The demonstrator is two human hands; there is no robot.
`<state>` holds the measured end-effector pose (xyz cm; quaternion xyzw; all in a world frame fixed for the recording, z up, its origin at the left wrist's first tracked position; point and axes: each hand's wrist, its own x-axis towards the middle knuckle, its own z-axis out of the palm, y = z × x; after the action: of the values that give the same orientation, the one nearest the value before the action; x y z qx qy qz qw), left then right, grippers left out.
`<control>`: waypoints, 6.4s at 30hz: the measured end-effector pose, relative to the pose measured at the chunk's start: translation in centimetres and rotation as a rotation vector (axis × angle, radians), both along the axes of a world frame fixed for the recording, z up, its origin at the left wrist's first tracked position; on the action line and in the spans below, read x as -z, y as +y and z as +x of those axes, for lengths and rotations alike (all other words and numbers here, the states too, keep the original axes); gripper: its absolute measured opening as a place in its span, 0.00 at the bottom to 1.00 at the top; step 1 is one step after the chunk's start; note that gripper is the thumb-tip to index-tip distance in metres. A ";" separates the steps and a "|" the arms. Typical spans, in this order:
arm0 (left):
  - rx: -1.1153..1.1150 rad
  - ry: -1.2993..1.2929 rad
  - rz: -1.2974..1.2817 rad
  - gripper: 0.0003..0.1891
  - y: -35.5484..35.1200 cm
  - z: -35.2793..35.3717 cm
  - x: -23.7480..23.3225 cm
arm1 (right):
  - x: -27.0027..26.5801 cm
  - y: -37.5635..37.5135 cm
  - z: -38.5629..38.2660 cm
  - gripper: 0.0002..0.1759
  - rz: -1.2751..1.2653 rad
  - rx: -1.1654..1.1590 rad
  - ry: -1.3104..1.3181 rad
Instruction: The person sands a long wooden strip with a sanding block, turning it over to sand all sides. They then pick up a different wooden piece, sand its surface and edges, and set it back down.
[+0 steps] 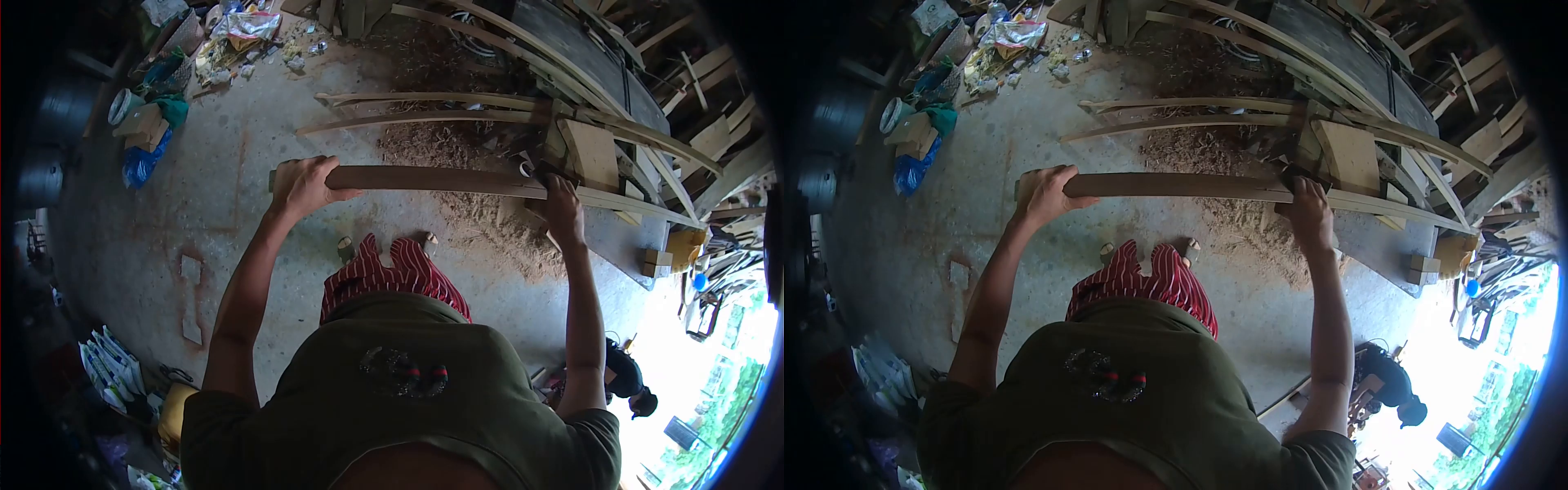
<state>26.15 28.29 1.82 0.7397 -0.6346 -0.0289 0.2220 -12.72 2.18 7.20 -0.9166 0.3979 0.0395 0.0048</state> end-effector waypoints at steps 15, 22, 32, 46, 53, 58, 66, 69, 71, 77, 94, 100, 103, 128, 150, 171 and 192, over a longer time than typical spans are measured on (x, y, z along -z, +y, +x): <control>-0.021 0.019 -0.014 0.31 -0.4 0.6 0.2 | 4.7 -1.7 -6.0 0.27 -0.073 0.096 -0.360; -0.134 -0.057 0.086 0.42 4.9 4.4 -2.5 | 8.0 -0.4 -5.1 0.26 -0.306 0.227 -0.516; -0.028 1.843 -0.165 0.36 6.1 5.4 0.1 | 5.3 20.3 23.6 0.35 0.012 -0.556 -0.479; -0.503 1.403 -0.287 0.19 2.4 2.5 2.3 | 8.4 7.4 4.9 0.38 -0.257 -0.014 -0.334; -0.488 1.226 -0.338 0.22 2.1 2.9 2.8 | 6.6 17.1 18.1 0.33 -0.016 -0.345 -0.597; -0.616 1.018 -0.336 0.23 1.4 2.9 2.4 | 4.9 17.1 19.7 0.35 0.012 -0.539 -0.356; -0.619 0.852 -0.366 0.23 2.3 2.8 4.7 | 1.8 -0.5 3.5 0.21 0.023 0.247 -0.042; -0.637 0.826 -0.500 0.22 2.1 1.8 4.2 | 4.2 -0.6 6.1 0.17 0.020 -0.235 0.020; -0.610 0.829 -0.589 0.22 1.7 1.7 4.3 | 10.0 1.6 13.3 0.14 0.435 -0.558 -0.740; -0.617 0.817 -0.624 0.22 1.9 2.0 4.0 | 1.7 15.2 25.5 0.14 0.098 -0.671 -0.167; -0.055 -0.339 0.018 0.37 -1.3 -4.6 -3.3 | 6.3 9.1 6.0 0.37 -0.090 -0.090 -0.540; 0.006 -0.233 0.059 0.28 -6.2 -6.4 -2.6 | 5.8 4.1 0.7 0.34 -0.153 -0.093 -0.543; 0.001 -0.228 0.027 0.26 -7.6 -7.4 -1.6 | 6.0 -2.0 -7.0 0.30 -0.321 0.060 -0.478; -0.091 -0.120 0.238 0.27 -9.5 -9.3 -1.2 | 7.8 -4.4 -7.9 0.32 -0.205 0.032 -0.547; -0.030 -0.528 -0.197 0.32 -15.4 -6.3 -8.3 | 1.5 -7.5 -7.2 0.34 -0.224 -0.105 -0.613; -0.125 -0.554 -0.071 0.30 -13.7 -9.0 -8.6 | 0.7 -4.6 -5.3 0.34 -0.053 -0.325 -0.649; -0.119 -0.549 -0.194 0.30 -14.1 -8.6 -8.0 | -0.7 -4.2 2.2 0.28 -0.087 -0.410 -0.414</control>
<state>17.58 14.16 9.85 0.7310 -0.6263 0.2462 0.1132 -10.49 -2.03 7.94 -0.9658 0.1961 -0.1650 0.0385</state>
